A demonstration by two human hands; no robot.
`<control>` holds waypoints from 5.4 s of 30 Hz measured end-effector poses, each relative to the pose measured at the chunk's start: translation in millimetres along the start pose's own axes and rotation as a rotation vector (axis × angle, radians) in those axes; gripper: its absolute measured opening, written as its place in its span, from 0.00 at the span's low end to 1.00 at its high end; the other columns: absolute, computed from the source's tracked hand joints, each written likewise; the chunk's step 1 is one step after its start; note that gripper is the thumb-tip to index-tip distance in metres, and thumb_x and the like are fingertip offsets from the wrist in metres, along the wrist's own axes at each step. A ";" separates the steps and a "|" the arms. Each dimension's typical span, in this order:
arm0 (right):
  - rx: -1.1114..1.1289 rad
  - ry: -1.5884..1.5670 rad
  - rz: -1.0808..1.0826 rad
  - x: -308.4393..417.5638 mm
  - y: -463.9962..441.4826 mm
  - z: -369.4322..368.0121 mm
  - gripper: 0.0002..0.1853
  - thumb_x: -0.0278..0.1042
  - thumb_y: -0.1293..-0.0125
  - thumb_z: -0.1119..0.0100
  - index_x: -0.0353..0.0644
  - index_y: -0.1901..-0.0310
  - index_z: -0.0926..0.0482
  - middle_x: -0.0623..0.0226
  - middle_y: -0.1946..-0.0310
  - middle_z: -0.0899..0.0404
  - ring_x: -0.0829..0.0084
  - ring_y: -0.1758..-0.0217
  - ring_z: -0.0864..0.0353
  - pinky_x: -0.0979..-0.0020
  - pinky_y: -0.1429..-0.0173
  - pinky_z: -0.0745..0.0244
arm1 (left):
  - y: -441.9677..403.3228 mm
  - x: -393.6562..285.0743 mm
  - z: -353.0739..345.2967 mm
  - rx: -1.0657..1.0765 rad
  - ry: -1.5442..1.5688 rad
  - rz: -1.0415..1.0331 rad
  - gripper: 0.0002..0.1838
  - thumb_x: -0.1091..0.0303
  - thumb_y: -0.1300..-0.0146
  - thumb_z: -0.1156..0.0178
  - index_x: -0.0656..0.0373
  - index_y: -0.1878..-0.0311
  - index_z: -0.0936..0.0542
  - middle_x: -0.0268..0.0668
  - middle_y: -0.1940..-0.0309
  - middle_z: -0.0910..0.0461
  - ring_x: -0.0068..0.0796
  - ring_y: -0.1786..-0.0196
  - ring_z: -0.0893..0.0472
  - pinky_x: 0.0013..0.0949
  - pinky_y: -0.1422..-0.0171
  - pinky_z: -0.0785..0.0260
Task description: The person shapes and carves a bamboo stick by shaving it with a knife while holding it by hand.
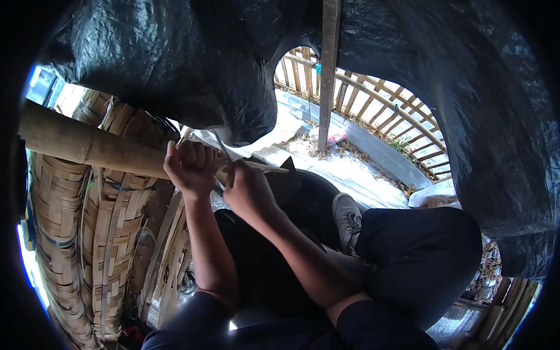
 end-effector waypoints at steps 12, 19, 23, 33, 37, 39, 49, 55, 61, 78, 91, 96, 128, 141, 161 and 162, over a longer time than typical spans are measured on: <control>0.104 0.157 -0.186 -31.3 -12.7 31.9 0.19 0.38 0.28 0.56 0.27 0.64 0.25 0.36 0.72 0.23 0.40 0.62 0.21 0.50 0.57 0.30 | -2.4 6.5 -41.9 0.149 -0.080 -0.084 0.34 0.34 0.32 0.58 0.56 0.82 0.42 0.25 0.87 0.49 0.18 0.83 0.50 0.28 0.78 0.61; 0.154 0.120 -0.269 -10.6 -16.4 44.7 0.17 0.37 0.30 0.56 0.29 0.61 0.23 0.38 0.66 0.21 0.43 0.57 0.21 0.51 0.52 0.27 | -17.3 14.5 -50.8 0.187 -0.131 -0.125 0.35 0.30 0.34 0.59 0.56 0.80 0.42 0.26 0.86 0.47 0.17 0.83 0.50 0.28 0.78 0.59; 0.093 0.127 -0.203 -10.6 -13.5 37.4 0.16 0.33 0.30 0.58 0.28 0.64 0.24 0.37 0.70 0.22 0.44 0.63 0.19 0.54 0.57 0.28 | -13.4 10.0 -47.4 0.176 -0.077 -0.143 0.33 0.34 0.32 0.58 0.56 0.79 0.42 0.26 0.85 0.46 0.18 0.81 0.49 0.27 0.76 0.58; 0.327 0.214 -0.164 14.7 -17.8 18.3 0.15 0.33 0.32 0.56 0.29 0.62 0.23 0.37 0.65 0.22 0.43 0.56 0.21 0.54 0.53 0.28 | 1.9 -6.4 -23.1 0.084 0.019 -0.183 0.27 0.42 0.31 0.58 0.56 0.78 0.41 0.27 0.82 0.45 0.19 0.79 0.47 0.27 0.74 0.56; 0.333 0.194 -0.144 12.5 -23.6 5.8 0.15 0.34 0.31 0.56 0.28 0.63 0.24 0.36 0.66 0.23 0.42 0.57 0.21 0.54 0.53 0.29 | 1.6 -11.7 -7.6 0.039 0.056 -0.184 0.28 0.42 0.32 0.57 0.56 0.78 0.41 0.27 0.82 0.46 0.19 0.78 0.48 0.27 0.73 0.56; 0.346 0.195 -0.132 13.2 -27.5 -0.8 0.15 0.34 0.31 0.56 0.28 0.63 0.24 0.36 0.67 0.23 0.42 0.58 0.21 0.55 0.54 0.30 | 0.7 -14.4 0.0 0.021 0.068 -0.184 0.28 0.42 0.31 0.58 0.55 0.78 0.41 0.26 0.82 0.47 0.19 0.78 0.49 0.28 0.74 0.57; 0.389 0.144 -0.143 11.2 -51.9 -40.5 0.19 0.39 0.28 0.58 0.31 0.65 0.24 0.46 0.79 0.25 0.57 0.76 0.24 0.59 0.67 0.32 | 2.8 -21.9 40.5 -0.014 0.155 -0.216 0.24 0.43 0.29 0.61 0.52 0.74 0.40 0.26 0.79 0.46 0.21 0.76 0.47 0.28 0.71 0.53; 0.649 0.220 -0.422 12.1 -56.0 -52.6 0.20 0.44 0.27 0.59 0.33 0.61 0.25 0.60 0.86 0.29 0.70 0.87 0.31 0.65 0.79 0.36 | 8.0 -26.4 63.4 -0.069 0.193 -0.241 0.25 0.42 0.29 0.62 0.52 0.74 0.40 0.26 0.80 0.46 0.20 0.77 0.48 0.28 0.72 0.53; 0.778 0.400 -0.371 27.1 -62.1 -57.5 0.18 0.40 0.29 0.59 0.32 0.57 0.24 0.55 0.85 0.26 0.66 0.88 0.27 0.61 0.81 0.33 | 11.5 -20.5 75.1 -0.183 0.225 -0.125 0.33 0.33 0.33 0.58 0.53 0.80 0.43 0.27 0.84 0.48 0.22 0.80 0.47 0.30 0.74 0.54; 0.154 0.553 -0.126 7.5 -17.7 104.0 0.11 0.32 0.32 0.52 0.31 0.60 0.26 0.39 0.65 0.21 0.41 0.56 0.21 0.49 0.52 0.28 | 15.2 -1.6 -27.8 0.068 -0.221 -0.307 0.33 0.37 0.30 0.60 0.59 0.80 0.40 0.27 0.86 0.44 0.17 0.84 0.46 0.26 0.79 0.56; 0.148 0.136 -0.012 2.2 -6.6 38.1 0.13 0.33 0.33 0.52 0.30 0.67 0.23 0.38 0.70 0.21 0.41 0.62 0.21 0.51 0.57 0.27 | 29.3 -13.6 -15.7 -0.075 -0.067 -0.292 0.30 0.35 0.31 0.57 0.53 0.76 0.40 0.24 0.83 0.49 0.19 0.81 0.50 0.28 0.75 0.58; 0.287 0.073 0.075 27.1 3.8 33.8 0.09 0.26 0.37 0.51 0.28 0.65 0.25 0.35 0.71 0.23 0.42 0.63 0.20 0.50 0.62 0.26 | 28.9 -4.8 -22.8 -0.096 0.015 -0.273 0.31 0.35 0.32 0.57 0.52 0.79 0.41 0.25 0.84 0.48 0.19 0.80 0.50 0.28 0.74 0.58; 0.268 0.124 0.114 -28.0 12.7 -6.7 0.12 0.32 0.30 0.54 0.29 0.62 0.28 0.39 0.76 0.22 0.43 0.70 0.19 0.50 0.68 0.24 | 33.6 -17.3 11.9 -0.230 0.078 -0.329 0.23 0.49 0.32 0.59 0.52 0.81 0.43 0.27 0.85 0.49 0.21 0.82 0.50 0.29 0.78 0.57; 0.273 0.104 0.034 -42.9 5.6 -14.9 0.13 0.33 0.30 0.55 0.29 0.62 0.27 0.40 0.74 0.21 0.41 0.66 0.20 0.51 0.62 0.24 | 27.5 -26.0 8.6 -0.078 0.026 -0.266 0.22 0.48 0.32 0.60 0.51 0.77 0.42 0.27 0.80 0.46 0.22 0.79 0.48 0.29 0.75 0.54; 0.031 -0.074 0.029 -3.8 23.8 5.8 0.08 0.24 0.34 0.49 0.34 0.70 0.34 0.45 0.85 0.28 0.44 0.78 0.23 0.54 0.78 0.32 | 25.7 -7.4 -18.9 0.087 0.032 -0.196 0.20 0.48 0.29 0.53 0.52 0.72 0.37 0.28 0.84 0.42 0.22 0.80 0.46 0.30 0.75 0.52; 0.029 -0.075 0.040 -4.5 23.6 7.1 0.07 0.24 0.34 0.49 0.33 0.69 0.35 0.44 0.85 0.28 0.43 0.77 0.23 0.53 0.78 0.32 | 24.9 -6.3 -22.2 0.087 0.030 -0.192 0.20 0.48 0.29 0.53 0.52 0.72 0.37 0.28 0.84 0.42 0.22 0.80 0.46 0.30 0.75 0.52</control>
Point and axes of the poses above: each hand's wrist, its own y-axis away from the middle knuckle, its own z-axis out of the back of the hand, x = y × z, the point moved 6 cm from there along -y, towards the middle knuckle
